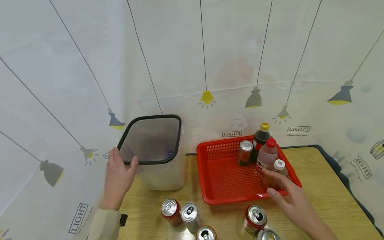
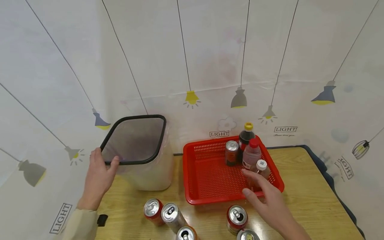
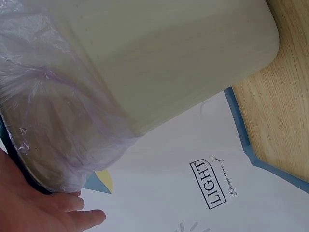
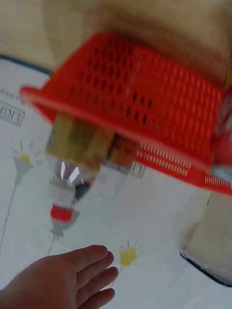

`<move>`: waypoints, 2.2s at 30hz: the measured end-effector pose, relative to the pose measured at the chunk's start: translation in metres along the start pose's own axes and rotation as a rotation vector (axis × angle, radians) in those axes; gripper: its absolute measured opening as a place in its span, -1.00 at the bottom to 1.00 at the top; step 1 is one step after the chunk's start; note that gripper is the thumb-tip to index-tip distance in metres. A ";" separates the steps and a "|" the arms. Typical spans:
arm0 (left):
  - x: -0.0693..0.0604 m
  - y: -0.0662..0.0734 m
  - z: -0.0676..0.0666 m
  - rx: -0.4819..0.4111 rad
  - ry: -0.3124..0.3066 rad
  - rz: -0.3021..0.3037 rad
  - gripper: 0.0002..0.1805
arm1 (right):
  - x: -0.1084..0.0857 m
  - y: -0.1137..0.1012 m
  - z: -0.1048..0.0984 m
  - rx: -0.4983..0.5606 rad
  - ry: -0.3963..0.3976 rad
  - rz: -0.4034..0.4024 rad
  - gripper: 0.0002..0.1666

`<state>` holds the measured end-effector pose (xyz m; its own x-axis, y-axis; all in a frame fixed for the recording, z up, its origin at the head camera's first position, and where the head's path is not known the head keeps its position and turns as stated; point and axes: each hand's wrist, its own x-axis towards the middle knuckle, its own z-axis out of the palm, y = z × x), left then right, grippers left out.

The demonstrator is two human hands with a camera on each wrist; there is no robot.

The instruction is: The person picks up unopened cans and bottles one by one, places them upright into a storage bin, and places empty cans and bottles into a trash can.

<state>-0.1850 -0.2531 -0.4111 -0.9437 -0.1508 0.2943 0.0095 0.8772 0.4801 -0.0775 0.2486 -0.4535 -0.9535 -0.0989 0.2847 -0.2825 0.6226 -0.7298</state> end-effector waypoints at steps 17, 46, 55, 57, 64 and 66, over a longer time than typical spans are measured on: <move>0.001 -0.005 0.003 -0.005 -0.002 0.002 -0.02 | -0.028 0.057 0.027 0.060 -0.375 0.324 -0.32; -0.001 -0.003 0.003 -0.027 0.033 0.027 -0.05 | -0.014 0.056 0.061 0.212 -0.618 0.415 -0.21; -0.001 -0.004 0.003 -0.033 0.023 0.023 -0.04 | -0.011 0.043 0.047 0.150 -0.571 0.360 -0.15; -0.001 -0.004 0.003 -0.033 0.017 0.021 -0.04 | -0.011 0.039 0.045 0.144 -0.564 0.363 -0.13; -0.001 -0.004 0.002 -0.035 0.011 0.020 -0.03 | -0.007 0.028 0.033 0.120 -0.535 0.299 -0.18; -0.002 -0.003 0.002 -0.038 0.014 0.024 -0.03 | -0.005 0.024 0.029 0.099 -0.514 0.272 -0.21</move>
<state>-0.1841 -0.2549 -0.4149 -0.9385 -0.1363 0.3172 0.0451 0.8625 0.5040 -0.0825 0.2416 -0.4905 -0.9148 -0.3243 -0.2408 -0.0052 0.6055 -0.7958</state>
